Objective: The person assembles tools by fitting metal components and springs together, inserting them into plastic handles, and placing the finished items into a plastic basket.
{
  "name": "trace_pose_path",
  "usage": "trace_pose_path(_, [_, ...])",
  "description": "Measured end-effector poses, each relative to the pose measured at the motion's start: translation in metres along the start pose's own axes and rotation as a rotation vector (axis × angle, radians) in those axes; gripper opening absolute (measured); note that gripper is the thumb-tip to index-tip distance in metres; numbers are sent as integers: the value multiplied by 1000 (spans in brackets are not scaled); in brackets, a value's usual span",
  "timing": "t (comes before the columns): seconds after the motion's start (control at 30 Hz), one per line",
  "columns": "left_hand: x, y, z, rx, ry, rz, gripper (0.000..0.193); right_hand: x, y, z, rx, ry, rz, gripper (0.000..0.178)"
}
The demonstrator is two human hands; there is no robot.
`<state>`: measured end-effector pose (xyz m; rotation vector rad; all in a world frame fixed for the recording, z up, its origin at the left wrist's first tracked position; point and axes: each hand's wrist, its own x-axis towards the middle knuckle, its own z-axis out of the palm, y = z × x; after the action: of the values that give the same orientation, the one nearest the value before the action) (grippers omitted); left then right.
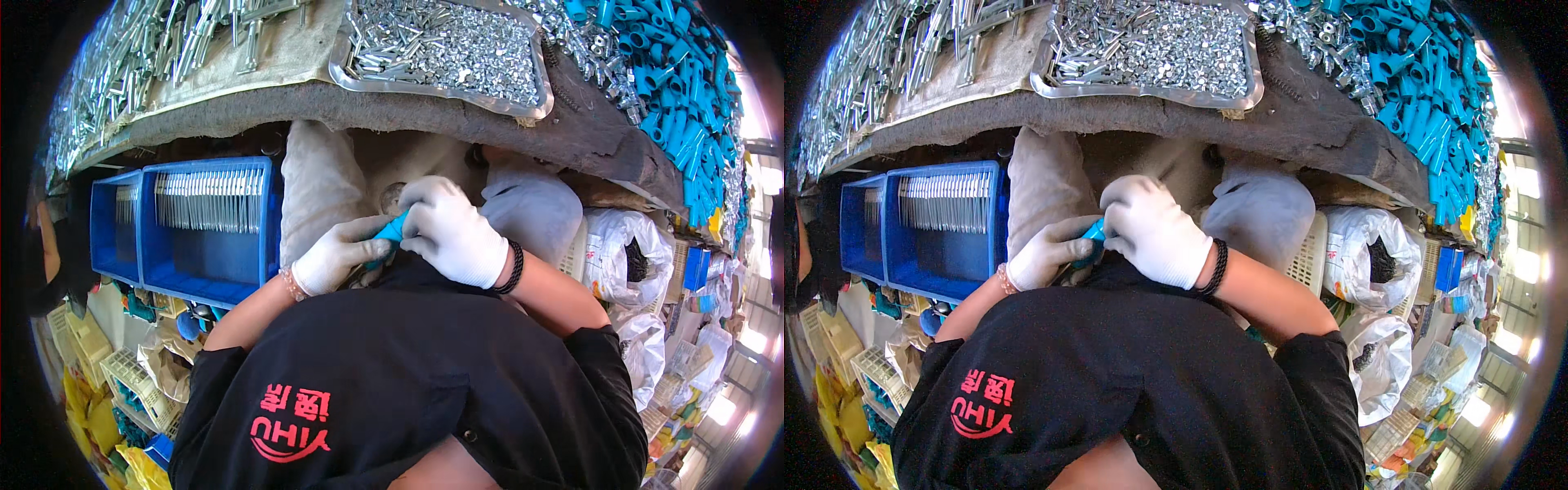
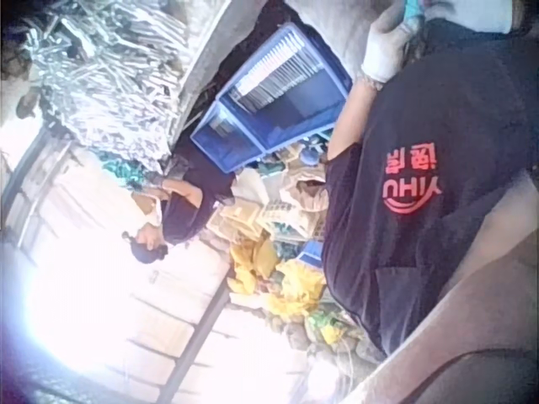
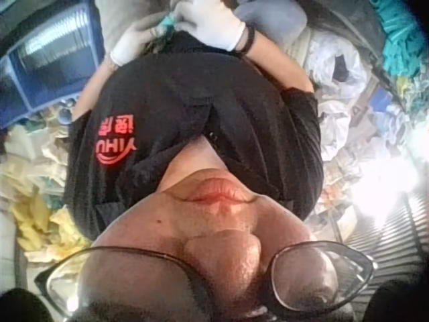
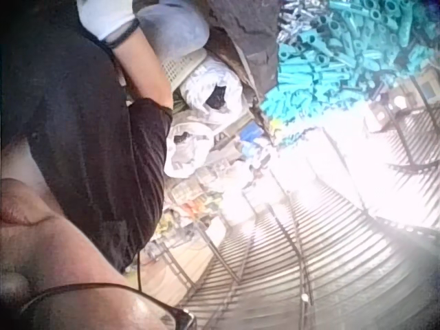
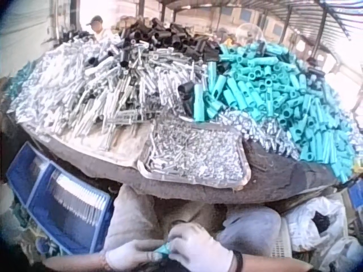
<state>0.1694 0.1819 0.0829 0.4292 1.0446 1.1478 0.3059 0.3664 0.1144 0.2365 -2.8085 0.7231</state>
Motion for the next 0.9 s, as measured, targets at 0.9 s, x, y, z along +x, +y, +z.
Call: trace_pose_path(0.9, [-12,22,-3,121,-38,94,57,20,12,-36,348,36,103,27])
